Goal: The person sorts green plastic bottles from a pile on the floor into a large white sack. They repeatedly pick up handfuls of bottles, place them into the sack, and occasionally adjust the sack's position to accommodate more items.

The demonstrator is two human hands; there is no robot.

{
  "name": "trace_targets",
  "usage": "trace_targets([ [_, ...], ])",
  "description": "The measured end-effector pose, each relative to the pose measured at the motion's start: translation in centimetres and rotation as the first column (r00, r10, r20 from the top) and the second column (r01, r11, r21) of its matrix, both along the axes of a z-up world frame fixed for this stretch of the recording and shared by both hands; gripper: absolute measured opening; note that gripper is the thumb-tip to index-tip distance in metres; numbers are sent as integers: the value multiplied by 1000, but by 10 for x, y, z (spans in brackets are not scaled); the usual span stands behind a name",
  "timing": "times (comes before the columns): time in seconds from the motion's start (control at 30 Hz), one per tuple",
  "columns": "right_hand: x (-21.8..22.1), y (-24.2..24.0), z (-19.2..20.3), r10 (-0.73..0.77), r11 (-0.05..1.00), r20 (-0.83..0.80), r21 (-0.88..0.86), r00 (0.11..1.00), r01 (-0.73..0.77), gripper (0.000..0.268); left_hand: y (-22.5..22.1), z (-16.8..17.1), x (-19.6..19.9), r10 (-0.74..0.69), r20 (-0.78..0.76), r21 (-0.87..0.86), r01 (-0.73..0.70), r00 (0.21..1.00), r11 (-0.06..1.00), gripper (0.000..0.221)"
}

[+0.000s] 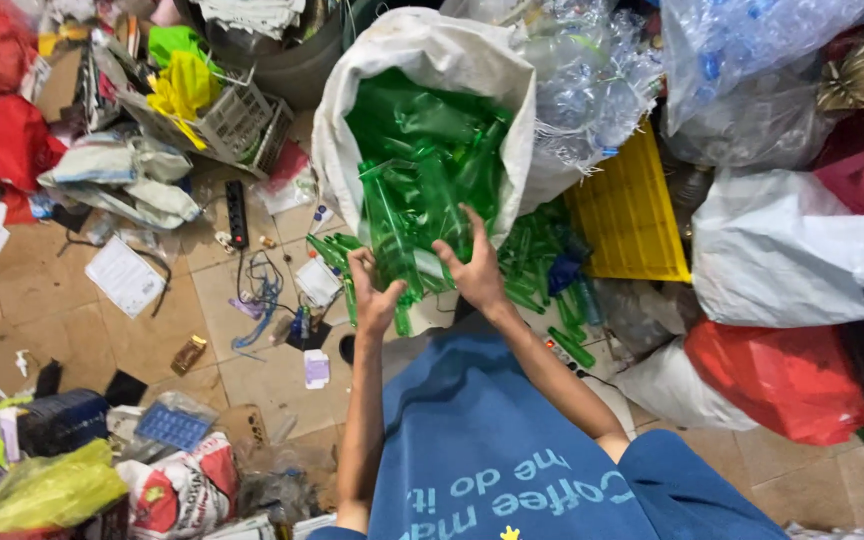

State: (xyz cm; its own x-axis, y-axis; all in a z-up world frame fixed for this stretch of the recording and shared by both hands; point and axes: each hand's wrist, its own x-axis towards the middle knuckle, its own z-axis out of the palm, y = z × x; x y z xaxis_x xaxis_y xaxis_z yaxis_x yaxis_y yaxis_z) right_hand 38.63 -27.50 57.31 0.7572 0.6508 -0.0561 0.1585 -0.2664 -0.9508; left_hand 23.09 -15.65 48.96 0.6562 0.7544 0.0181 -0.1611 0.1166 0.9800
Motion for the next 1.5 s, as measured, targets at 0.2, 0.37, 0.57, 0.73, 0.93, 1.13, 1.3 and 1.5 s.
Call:
trace_targets([
  [0.2, 22, -28, -71, -138, 980, -183, 120, 973, 161, 80, -1, 51, 46, 72, -98, 172, -55, 993, 984, 68],
  [0.37, 23, -20, -85, -132, 972, -127, 176, 983, 153, 86, -1, 73, 69, 37, -96, 168, -20, 995, 986, 80],
  [0.57, 49, 21, -100, -177, 984, 94, 46, 980, 174, 88, 1, 60, 75, -30, -147, 90, 44, 989, 995, 83],
  [0.73, 67, 41, -100, -293, 948, 236, -52, 927, 313, 89, -11, 95, 84, -109, -464, 19, 133, 879, 991, 83],
  [0.93, 53, 2, -46, -320, 944, 231, 3, 919, 329, 85, -19, 46, 104, -96, -260, 358, 189, 961, 914, 83],
  [1.13, 66, -38, -136, -417, 884, 507, 32, 755, 467, 65, -30, 36, 125, -38, -414, 518, 270, 910, 812, 88],
  [1.3, 64, -30, -108, -402, 905, 13, -147, 915, 400, 33, -27, 40, 152, 244, -352, 836, 186, 904, 517, 86],
  [1.5, 62, -36, -121, -433, 890, 120, -99, 893, 445, 28, -22, 33, 157, 185, -348, 898, 270, 919, 348, 77],
])
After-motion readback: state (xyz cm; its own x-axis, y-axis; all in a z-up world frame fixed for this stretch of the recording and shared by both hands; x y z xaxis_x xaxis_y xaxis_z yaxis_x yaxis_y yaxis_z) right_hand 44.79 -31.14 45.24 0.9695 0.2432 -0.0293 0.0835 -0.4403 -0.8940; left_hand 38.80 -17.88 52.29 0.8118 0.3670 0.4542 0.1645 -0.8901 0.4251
